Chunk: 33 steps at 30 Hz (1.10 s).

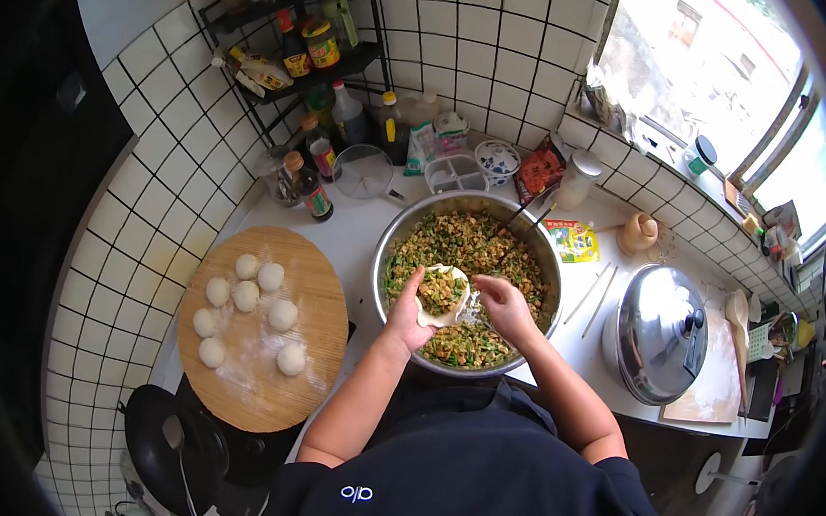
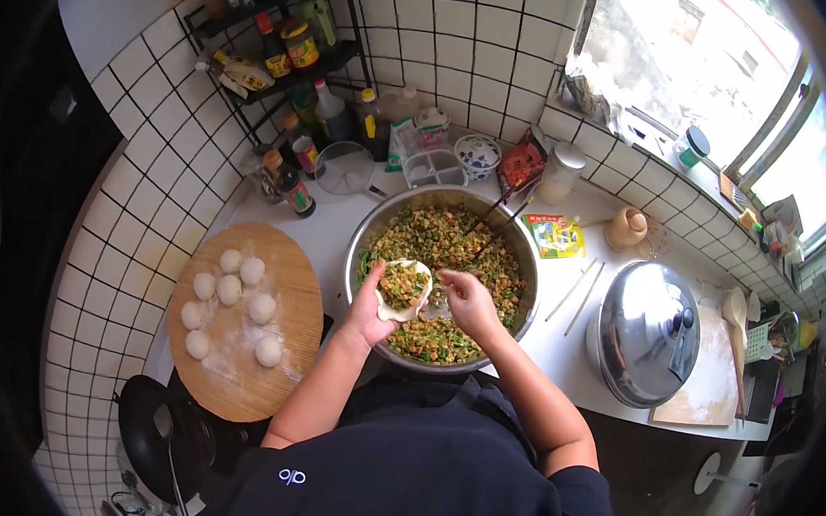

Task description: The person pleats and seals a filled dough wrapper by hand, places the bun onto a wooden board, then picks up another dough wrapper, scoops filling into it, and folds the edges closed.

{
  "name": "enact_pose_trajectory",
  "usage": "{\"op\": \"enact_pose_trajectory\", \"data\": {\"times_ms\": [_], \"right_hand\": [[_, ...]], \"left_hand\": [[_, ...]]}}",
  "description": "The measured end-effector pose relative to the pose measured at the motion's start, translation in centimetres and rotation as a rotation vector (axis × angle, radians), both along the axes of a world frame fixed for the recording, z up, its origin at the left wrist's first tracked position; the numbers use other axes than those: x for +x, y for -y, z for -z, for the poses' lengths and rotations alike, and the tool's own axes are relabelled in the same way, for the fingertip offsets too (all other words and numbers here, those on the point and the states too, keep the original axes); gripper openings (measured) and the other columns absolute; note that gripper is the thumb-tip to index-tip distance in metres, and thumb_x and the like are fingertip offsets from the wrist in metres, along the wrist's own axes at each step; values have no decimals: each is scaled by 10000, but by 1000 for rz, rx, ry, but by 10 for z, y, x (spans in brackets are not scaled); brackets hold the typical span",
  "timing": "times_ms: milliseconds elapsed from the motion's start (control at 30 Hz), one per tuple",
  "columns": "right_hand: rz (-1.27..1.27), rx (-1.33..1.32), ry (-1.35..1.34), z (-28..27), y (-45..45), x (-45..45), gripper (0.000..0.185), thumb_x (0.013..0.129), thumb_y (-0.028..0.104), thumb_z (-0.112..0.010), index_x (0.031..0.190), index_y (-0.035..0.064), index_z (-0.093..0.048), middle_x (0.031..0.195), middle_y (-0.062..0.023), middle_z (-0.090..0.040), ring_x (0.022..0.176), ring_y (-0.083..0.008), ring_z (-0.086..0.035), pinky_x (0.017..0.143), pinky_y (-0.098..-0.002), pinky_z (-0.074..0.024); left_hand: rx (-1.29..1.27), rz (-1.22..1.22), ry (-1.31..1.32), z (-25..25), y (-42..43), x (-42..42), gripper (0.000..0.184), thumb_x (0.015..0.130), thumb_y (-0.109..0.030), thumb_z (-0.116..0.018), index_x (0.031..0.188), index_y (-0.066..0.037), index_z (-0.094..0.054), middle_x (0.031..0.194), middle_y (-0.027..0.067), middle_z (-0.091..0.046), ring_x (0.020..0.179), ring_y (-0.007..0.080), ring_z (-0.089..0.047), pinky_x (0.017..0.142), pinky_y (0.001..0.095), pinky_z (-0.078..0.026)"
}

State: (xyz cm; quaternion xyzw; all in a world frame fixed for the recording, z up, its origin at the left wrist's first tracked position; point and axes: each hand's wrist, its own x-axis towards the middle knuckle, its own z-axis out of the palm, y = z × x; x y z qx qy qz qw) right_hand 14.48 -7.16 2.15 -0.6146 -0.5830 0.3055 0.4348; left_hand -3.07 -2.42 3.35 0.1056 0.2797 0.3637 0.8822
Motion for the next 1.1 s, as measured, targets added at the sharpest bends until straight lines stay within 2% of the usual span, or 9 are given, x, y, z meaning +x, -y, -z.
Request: {"op": "enact_pose_trajectory", "data": {"times_ms": [67, 100, 300, 433, 567, 633, 733, 933, 1100], "right_hand": [[-92, -237, -329, 4, 3, -1, 373, 777, 78, -595, 1144, 27, -548, 941, -55, -606, 837, -153, -571, 743, -281, -461], [-102, -223, -399, -5, 4, -5, 400, 758, 77, -617, 1151, 34, -552, 898, -12, -573, 779, -83, -511, 719, -233, -442], [-165, -28, -408, -4, 3, -3, 392, 754, 82, -633, 1140, 50, -570, 834, -5, -507, 725, -72, -460, 678, -212, -422], [-152, -46, -368, -5, 5, -4, 330, 747, 79, -649, 1071, 40, -598, 807, 3, -507, 687, -72, -460, 645, -207, -420], [-116, -46, -202, -14, 5, -4, 240, 746, 87, -660, 969, 18, -609, 791, 7, -515, 669, -66, -476, 628, -209, -426], [-93, -17, -206, -7, 3, -2, 202, 749, 92, -660, 926, 9, -609, 779, 9, -537, 657, -62, -489, 620, -208, -430], [-59, -164, -471, 3, -1, -1, 155, 743, 86, -665, 870, 18, -609, 748, 6, -575, 629, -68, -510, 602, -211, -438], [-71, -370, -613, 0, -13, 5, 135, 770, 35, -634, 892, 15, -580, 781, -27, -615, 678, -81, -569, 601, -204, -464], [-29, -602, -662, -6, -17, 13, 207, 753, 97, -670, 931, 9, -610, 771, -35, -625, 657, -72, -565, 579, -208, -458]], "left_hand": [[15, 27, 5, 1, 0, 2, 437, 882, -406, -461, 1149, -61, -487, 1109, 123, -559, 1013, 257, -553, 858, 451, -450], [34, 36, 13, 2, 0, 2, 428, 884, -400, -465, 1143, -61, -490, 1106, 117, -560, 1007, 250, -555, 848, 443, -457], [34, 28, -16, 8, 1, 6, 310, 883, -323, -504, 1096, -98, -511, 1027, 80, -580, 928, 213, -580, 758, 430, -499], [73, 44, -198, 4, 2, 7, 238, 818, -159, -618, 1033, -90, -541, 925, 43, -585, 816, 177, -593, 628, 387, -532], [209, 67, -377, 22, -2, 8, 201, 827, -87, -579, 1023, -52, -551, 934, 91, -595, 789, 205, -614, 618, 386, -555], [233, 87, -400, 23, -2, 8, 201, 828, -95, -579, 1022, -51, -552, 927, 90, -596, 793, 203, -613, 609, 389, -555], [260, 125, -469, 15, -2, 8, 205, 829, -109, -579, 1024, -50, -551, 924, 89, -598, 784, 198, -613, 590, 381, -555], [259, 218, -490, 16, -6, 9, 203, 830, -124, -578, 1020, -58, -552, 928, 83, -598, 767, 180, -610, 562, 349, -555], [234, 280, -438, 21, -13, 8, 216, 829, -184, -587, 1005, -63, -553, 909, 78, -603, 757, 176, -611, 551, 345, -555]]}}
